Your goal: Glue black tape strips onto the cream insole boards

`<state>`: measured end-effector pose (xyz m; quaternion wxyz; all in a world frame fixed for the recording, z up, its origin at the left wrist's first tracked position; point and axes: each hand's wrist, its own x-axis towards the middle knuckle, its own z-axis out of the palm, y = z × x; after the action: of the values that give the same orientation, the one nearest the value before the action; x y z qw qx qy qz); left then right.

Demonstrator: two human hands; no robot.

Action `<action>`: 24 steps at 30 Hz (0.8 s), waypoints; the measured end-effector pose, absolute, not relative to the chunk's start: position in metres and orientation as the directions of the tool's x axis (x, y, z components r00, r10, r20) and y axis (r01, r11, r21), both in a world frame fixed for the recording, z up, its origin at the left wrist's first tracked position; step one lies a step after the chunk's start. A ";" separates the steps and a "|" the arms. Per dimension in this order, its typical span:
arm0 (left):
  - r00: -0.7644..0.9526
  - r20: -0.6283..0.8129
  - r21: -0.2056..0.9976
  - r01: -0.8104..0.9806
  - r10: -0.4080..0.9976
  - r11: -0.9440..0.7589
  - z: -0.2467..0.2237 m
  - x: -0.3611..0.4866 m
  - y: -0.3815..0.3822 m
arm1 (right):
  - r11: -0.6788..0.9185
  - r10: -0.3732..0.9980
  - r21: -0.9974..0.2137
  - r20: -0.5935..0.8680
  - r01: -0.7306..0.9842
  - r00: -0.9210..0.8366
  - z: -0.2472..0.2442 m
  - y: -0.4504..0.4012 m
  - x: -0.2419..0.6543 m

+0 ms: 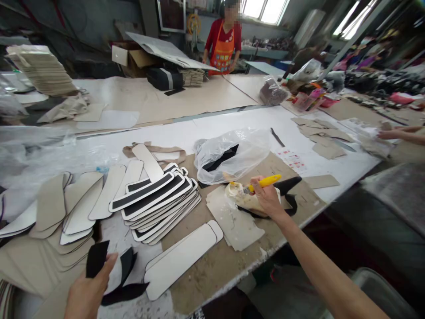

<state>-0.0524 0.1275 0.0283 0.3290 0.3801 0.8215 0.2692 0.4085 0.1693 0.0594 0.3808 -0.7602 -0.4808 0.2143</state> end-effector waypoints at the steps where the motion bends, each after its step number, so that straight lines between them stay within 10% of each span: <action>1: -0.486 -0.364 0.677 0.448 0.795 0.584 0.027 -0.049 0.117 | -0.233 0.901 -0.806 0.032 0.545 0.433 0.055 0.172 0.409; 10: -0.537 -0.467 0.655 0.324 0.703 0.683 -0.004 -0.019 0.046 | -0.183 0.951 -0.559 0.108 0.809 0.289 0.013 0.197 0.406; 17: -0.538 -0.515 0.541 0.399 0.667 0.740 -0.037 0.001 0.028 | -0.239 0.971 -0.121 -0.006 0.964 0.240 -0.005 0.209 0.396; 24: -0.476 -0.512 0.522 0.489 0.715 0.699 -0.055 0.015 0.026 | -0.270 0.963 -0.305 -0.086 0.913 0.256 0.013 0.210 0.410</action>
<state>0.0145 0.0264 -0.0548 0.3676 0.3562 0.8451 0.1541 0.4097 0.2105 0.0132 0.0970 -0.7866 -0.5962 0.1282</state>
